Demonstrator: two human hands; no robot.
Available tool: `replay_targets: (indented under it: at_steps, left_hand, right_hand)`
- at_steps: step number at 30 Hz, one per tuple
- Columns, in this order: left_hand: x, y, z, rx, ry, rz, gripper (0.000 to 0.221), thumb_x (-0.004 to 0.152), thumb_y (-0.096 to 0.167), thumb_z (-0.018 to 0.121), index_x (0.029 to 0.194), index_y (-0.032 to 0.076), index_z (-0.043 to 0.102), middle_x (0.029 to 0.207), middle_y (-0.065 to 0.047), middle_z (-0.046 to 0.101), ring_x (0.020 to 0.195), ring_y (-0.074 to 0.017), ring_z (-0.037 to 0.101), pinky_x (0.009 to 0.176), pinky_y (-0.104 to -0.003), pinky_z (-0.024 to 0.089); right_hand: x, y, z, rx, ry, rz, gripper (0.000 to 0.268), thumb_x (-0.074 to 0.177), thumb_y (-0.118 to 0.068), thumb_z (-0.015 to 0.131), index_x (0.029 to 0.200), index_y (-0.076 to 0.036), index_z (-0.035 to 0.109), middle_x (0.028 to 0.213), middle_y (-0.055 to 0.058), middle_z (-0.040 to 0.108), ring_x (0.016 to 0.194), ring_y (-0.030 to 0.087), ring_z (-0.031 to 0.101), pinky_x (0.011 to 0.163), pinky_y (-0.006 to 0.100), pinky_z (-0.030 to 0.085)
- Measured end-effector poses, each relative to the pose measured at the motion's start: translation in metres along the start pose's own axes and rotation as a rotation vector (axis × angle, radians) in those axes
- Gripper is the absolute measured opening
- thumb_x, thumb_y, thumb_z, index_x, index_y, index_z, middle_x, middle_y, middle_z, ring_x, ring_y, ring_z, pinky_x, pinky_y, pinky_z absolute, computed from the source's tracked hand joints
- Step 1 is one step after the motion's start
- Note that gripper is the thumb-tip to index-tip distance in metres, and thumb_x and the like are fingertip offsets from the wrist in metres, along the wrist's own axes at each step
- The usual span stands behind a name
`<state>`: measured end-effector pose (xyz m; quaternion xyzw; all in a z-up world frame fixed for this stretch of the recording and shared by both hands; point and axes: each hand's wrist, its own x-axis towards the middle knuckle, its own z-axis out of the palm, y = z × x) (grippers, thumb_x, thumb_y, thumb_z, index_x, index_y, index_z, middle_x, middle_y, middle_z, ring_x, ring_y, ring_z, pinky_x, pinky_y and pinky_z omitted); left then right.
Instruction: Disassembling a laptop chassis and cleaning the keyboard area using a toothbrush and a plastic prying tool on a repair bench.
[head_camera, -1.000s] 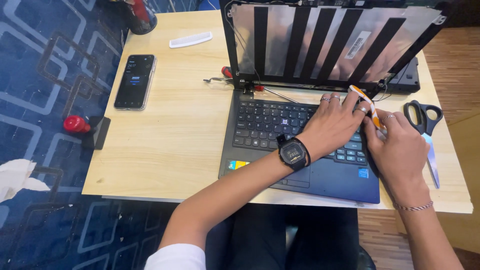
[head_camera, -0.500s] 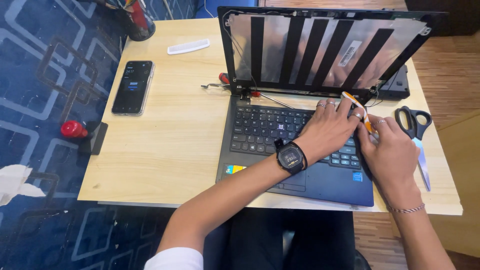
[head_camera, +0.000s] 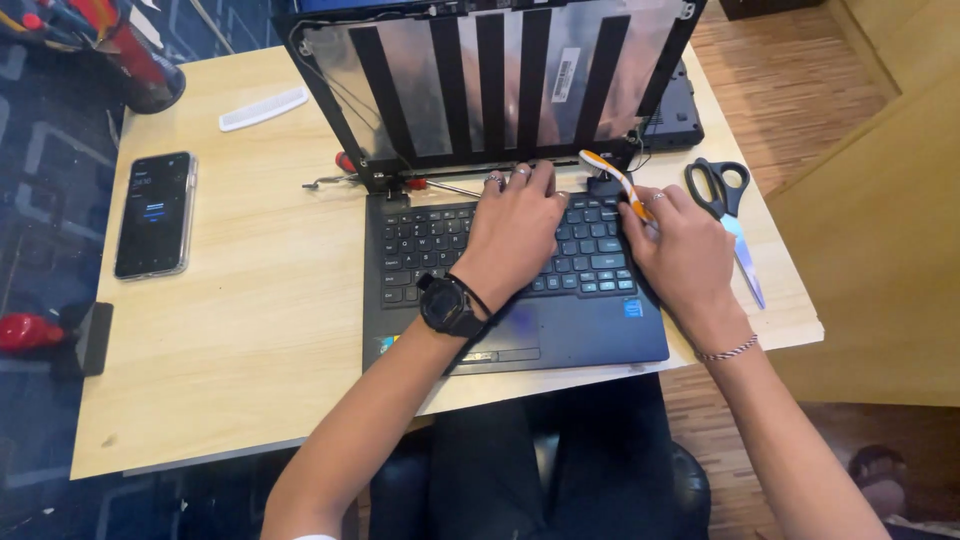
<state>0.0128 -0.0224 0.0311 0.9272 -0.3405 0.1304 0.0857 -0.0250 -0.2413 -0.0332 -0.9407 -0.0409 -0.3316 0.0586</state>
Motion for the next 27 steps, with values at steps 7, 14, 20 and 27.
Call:
replay_targets:
  at_steps: [7, 14, 20, 27]
  left_hand:
    - [-0.002, 0.007, 0.009, 0.003, 0.040, 0.032, 0.022, 0.084, 0.000, 0.068, 0.103, 0.005, 0.078, 0.104, -0.013, 0.064, 0.094, -0.0348, 0.068, 0.087, -0.060, 0.052]
    - [0.000, 0.011, 0.008, 0.016, 0.021, 0.023, 0.029, 0.080, 0.001, 0.072, 0.110, 0.001, 0.075, 0.110, -0.017, 0.065, 0.097, -0.0356, 0.069, 0.089, -0.058, 0.052]
    - [-0.001, 0.018, 0.007, 0.042, 0.024, 0.000, 0.038, 0.079, 0.002, 0.075, 0.116, -0.005, 0.070, 0.111, -0.020, 0.064, 0.098, -0.0368, 0.069, 0.089, -0.058, 0.052]
    - [0.001, 0.021, 0.032, 0.085, 0.025, 0.007, 0.028, 0.085, 0.002, 0.071, 0.112, -0.007, 0.071, 0.112, -0.023, 0.064, 0.100, -0.0359, 0.068, 0.092, -0.058, 0.051]
  right_hand:
    - [0.004, -0.006, -0.009, 0.038, -0.055, 0.034, 0.022, 0.101, -0.040, 0.075, 0.112, -0.021, 0.079, 0.084, -0.001, 0.067, 0.074, 0.028, 0.073, 0.058, 0.041, 0.058]
    - [0.003, -0.006, -0.009, 0.059, -0.041, 0.028, 0.023, 0.101, -0.040, 0.074, 0.113, -0.021, 0.078, 0.084, 0.000, 0.065, 0.073, 0.030, 0.072, 0.059, 0.044, 0.059]
    - [0.002, -0.005, -0.006, 0.062, -0.048, 0.037, 0.023, 0.101, -0.042, 0.072, 0.115, -0.024, 0.077, 0.085, -0.001, 0.065, 0.074, 0.031, 0.072, 0.060, 0.046, 0.059]
    - [0.006, -0.008, -0.013, 0.064, -0.116, 0.081, 0.027, 0.101, -0.042, 0.069, 0.116, -0.022, 0.078, 0.087, -0.001, 0.067, 0.073, 0.032, 0.073, 0.062, 0.045, 0.059]
